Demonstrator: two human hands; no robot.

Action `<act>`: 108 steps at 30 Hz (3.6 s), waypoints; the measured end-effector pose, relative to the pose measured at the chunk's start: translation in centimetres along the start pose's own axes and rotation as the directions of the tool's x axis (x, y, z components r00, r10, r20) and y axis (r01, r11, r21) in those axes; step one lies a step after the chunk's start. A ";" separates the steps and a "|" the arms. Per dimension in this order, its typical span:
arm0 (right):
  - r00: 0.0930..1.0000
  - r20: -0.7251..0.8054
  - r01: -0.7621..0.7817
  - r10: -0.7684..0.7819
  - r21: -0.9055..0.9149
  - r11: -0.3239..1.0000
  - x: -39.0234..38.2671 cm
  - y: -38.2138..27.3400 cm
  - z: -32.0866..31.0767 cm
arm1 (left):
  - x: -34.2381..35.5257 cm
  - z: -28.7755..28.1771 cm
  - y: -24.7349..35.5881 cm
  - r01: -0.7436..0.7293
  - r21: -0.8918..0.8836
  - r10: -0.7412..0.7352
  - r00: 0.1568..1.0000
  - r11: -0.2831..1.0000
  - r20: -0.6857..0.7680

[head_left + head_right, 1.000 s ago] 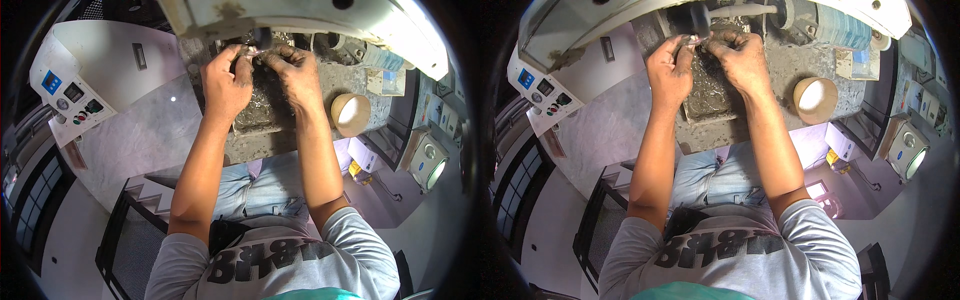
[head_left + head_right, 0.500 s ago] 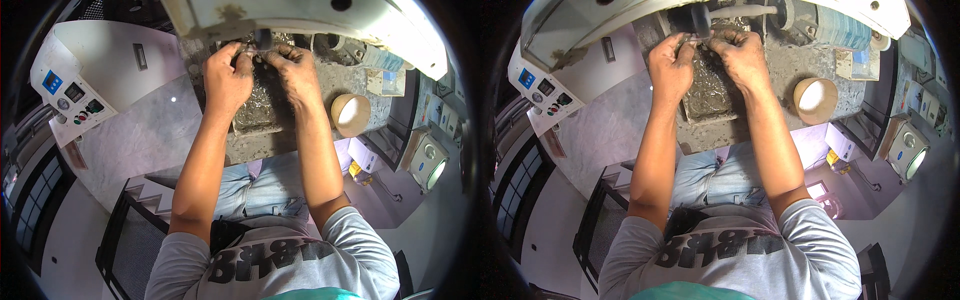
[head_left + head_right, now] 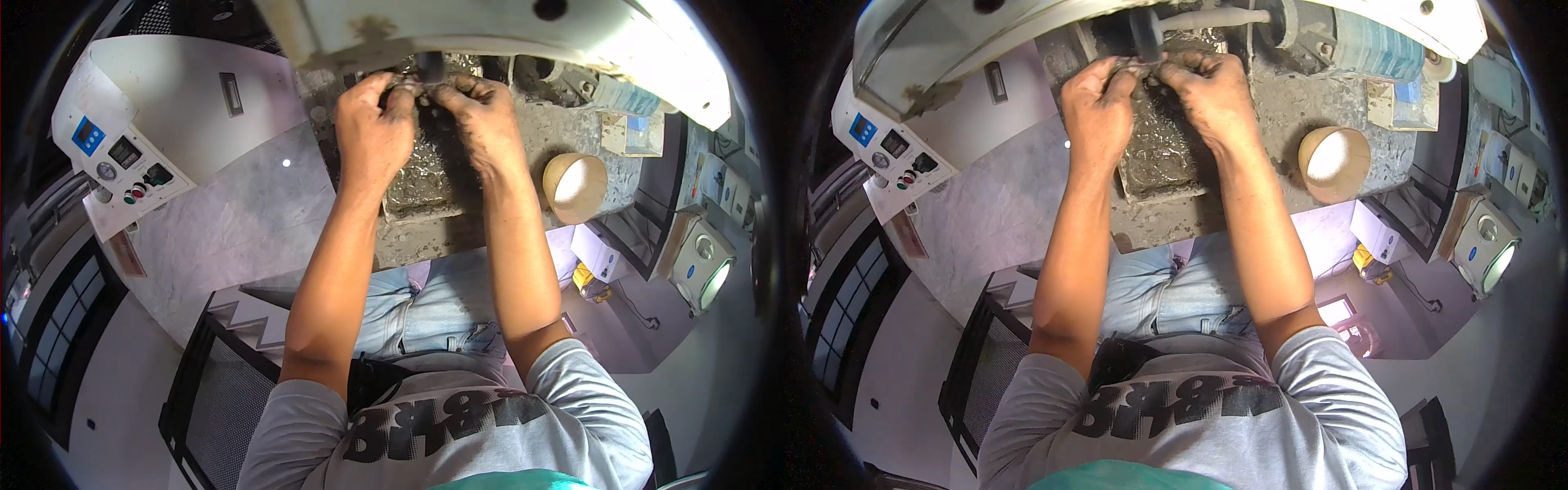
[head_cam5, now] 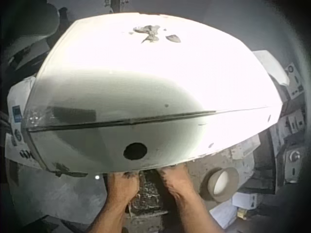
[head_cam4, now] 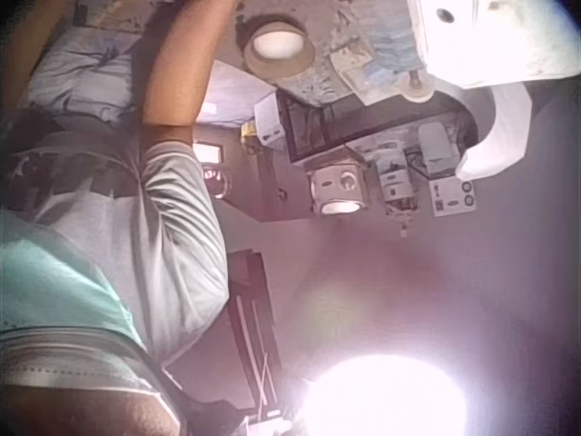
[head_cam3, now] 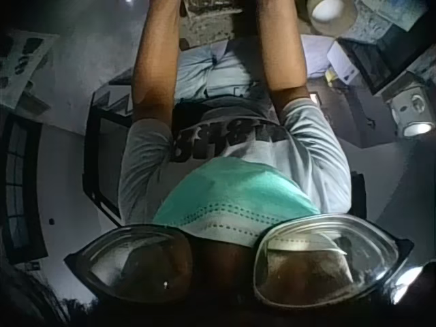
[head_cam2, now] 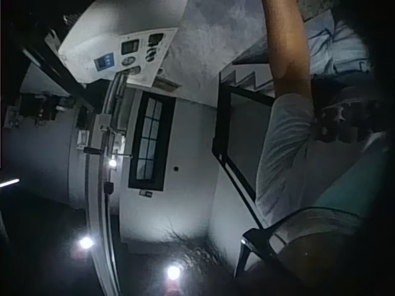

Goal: The person holds a dental prosthesis against a rotating polishing wheel using both hands. The person moves the object to different angles to polish various surfaces while a liquid flows over the wheel.

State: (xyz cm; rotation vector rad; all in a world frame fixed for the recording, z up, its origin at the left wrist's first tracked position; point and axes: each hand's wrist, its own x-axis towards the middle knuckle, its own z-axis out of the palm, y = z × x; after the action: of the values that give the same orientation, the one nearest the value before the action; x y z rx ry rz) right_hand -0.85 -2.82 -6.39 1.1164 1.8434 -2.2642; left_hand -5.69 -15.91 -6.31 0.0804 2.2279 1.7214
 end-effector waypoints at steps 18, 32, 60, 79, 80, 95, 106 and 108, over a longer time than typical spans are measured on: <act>0.994 0.004 0.107 -0.108 -0.177 0.978 -0.9 -1.1 -0.1 | -1.3 0.7 -0.5 -0.048 -0.222 0.045 0.999 0.974 -0.017; 0.996 0.073 0.057 -0.051 -0.081 0.995 -1.2 -0.7 0.4 | -2.1 -0.5 -0.9 -0.104 0.008 0.104 0.994 0.995 -0.031; 0.973 0.180 0.200 -0.142 -0.368 0.908 -4.3 -3.2 -2.0 | -2.7 -1.7 -0.6 -0.317 -0.214 0.350 0.926 0.924 0.143; 0.830 0.285 0.543 -0.480 -0.613 0.574 -4.0 -2.3 -1.6 | -2.4 0.0 0.2 0.132 -0.544 -0.070 0.989 0.828 0.133; 0.828 0.285 0.545 -0.483 -0.613 0.572 -3.8 -2.3 -1.5 | -2.2 0.2 0.0 0.094 -0.540 -0.051 0.994 0.836 0.094; 0.846 0.167 0.493 -0.507 -0.608 0.622 -2.2 -2.0 -1.4 | -2.1 1.7 -0.7 0.147 -0.753 -0.155 0.986 0.641 0.060; 0.921 0.110 0.365 -0.373 -0.578 0.730 -2.2 -2.7 -1.3 | -2.1 1.7 -0.9 0.140 -0.804 -0.176 0.983 0.578 0.045; 0.927 0.109 0.353 -0.359 -0.580 0.734 -2.3 -2.5 -1.1 | -1.8 1.7 -1.5 0.113 -0.733 -0.164 0.987 0.670 0.002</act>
State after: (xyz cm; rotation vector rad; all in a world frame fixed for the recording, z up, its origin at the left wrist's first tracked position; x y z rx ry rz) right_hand 0.36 -2.07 -3.07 0.7057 2.6862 -1.5660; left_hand -3.30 -15.16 -7.72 -0.3310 1.3556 2.4045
